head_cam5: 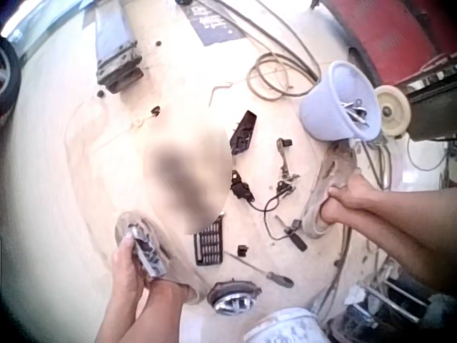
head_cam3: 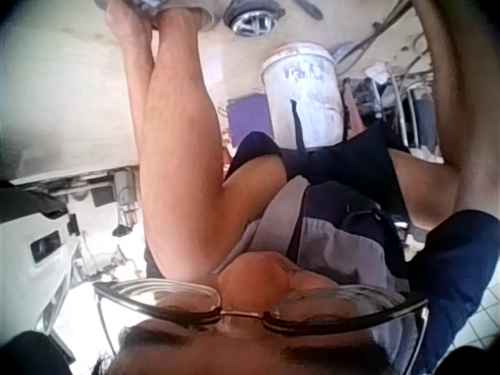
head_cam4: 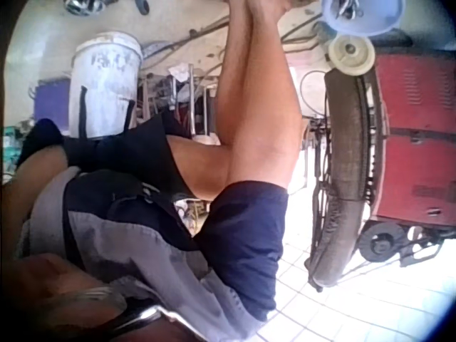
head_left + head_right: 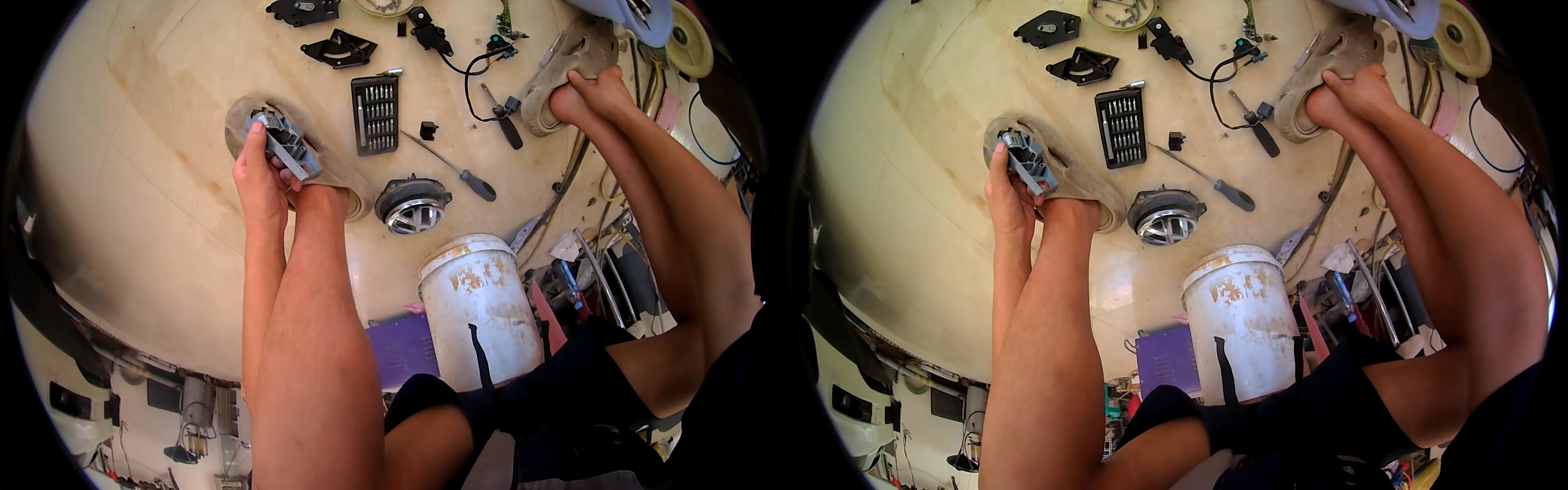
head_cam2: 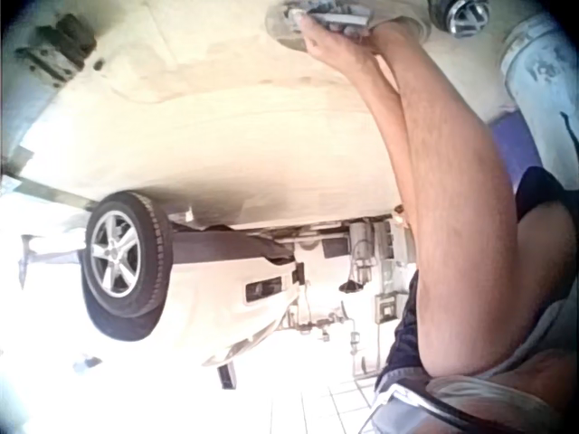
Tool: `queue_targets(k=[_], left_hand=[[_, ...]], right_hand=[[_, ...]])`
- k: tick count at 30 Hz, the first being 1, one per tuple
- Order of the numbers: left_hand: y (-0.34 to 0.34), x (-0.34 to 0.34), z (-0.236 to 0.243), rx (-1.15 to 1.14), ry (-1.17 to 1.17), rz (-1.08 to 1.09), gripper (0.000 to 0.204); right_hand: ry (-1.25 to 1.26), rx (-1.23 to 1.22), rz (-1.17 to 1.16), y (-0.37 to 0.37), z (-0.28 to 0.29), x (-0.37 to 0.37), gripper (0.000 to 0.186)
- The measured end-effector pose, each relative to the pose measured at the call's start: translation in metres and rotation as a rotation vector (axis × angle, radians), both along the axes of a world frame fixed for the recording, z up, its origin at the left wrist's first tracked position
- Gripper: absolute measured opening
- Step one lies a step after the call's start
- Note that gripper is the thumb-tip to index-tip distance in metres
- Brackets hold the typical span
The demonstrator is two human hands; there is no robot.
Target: The person disassembles an electronic component by removing screws with a screwdriver and prying the circuit board away from the metal housing by hand.
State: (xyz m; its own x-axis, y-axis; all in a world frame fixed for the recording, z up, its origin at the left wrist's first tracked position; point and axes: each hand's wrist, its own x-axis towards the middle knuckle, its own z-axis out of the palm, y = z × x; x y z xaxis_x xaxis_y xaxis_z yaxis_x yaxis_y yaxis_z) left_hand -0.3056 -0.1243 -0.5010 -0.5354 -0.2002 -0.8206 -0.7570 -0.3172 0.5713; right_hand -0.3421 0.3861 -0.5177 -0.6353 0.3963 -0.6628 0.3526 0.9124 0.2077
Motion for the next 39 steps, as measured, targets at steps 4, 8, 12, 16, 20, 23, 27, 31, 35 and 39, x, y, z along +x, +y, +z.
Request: queue_targets(k=[4,8,12,16,20,23,27,31,35,39], left_hand=[[-0.005,-0.002,-0.001,0.042,-0.013,-0.064,0.038],[-0.007,-0.002,-0.002,0.092,0.003,-0.057,0.038],[-0.010,-0.003,-0.001,0.130,-0.007,-0.064,0.036],[-0.011,-0.005,-0.001,0.124,-0.030,-0.086,0.034],[-0.009,-0.006,-0.001,0.107,-0.031,-0.100,0.033],[-0.004,-0.010,0.003,0.069,-0.034,-0.091,0.032],[0.007,-0.013,0.005,-0.038,-0.039,-0.105,0.032],[0.011,-0.031,0.006,-0.236,0.054,-0.279,0.046],[0.011,-0.069,0.011,-0.415,-0.030,-0.457,0.043],[0.006,-0.091,-0.001,-0.434,-0.056,-0.625,0.044]], right_hand=[[-0.030,0.012,-0.017,-0.003,0.003,-0.002,0.100],[-0.036,-0.001,-0.016,0.006,-0.002,-0.001,0.107],[-0.032,-0.005,-0.008,0.007,-0.004,-0.001,0.108],[-0.047,-0.015,-0.055,-0.001,0.002,-0.004,0.108],[-0.019,-0.031,-0.054,-0.001,0.003,-0.002,0.108],[-0.018,-0.023,-0.046,0.005,-0.001,0.000,0.107],[-0.027,-0.011,-0.044,0.001,0.000,-0.003,0.106],[0.024,-0.003,0.010,0.005,-0.003,0.004,0.105],[0.006,-0.006,-0.062,-0.006,0.006,-0.002,0.100],[0.038,-0.015,-0.042,0.000,0.003,0.002,0.096]])
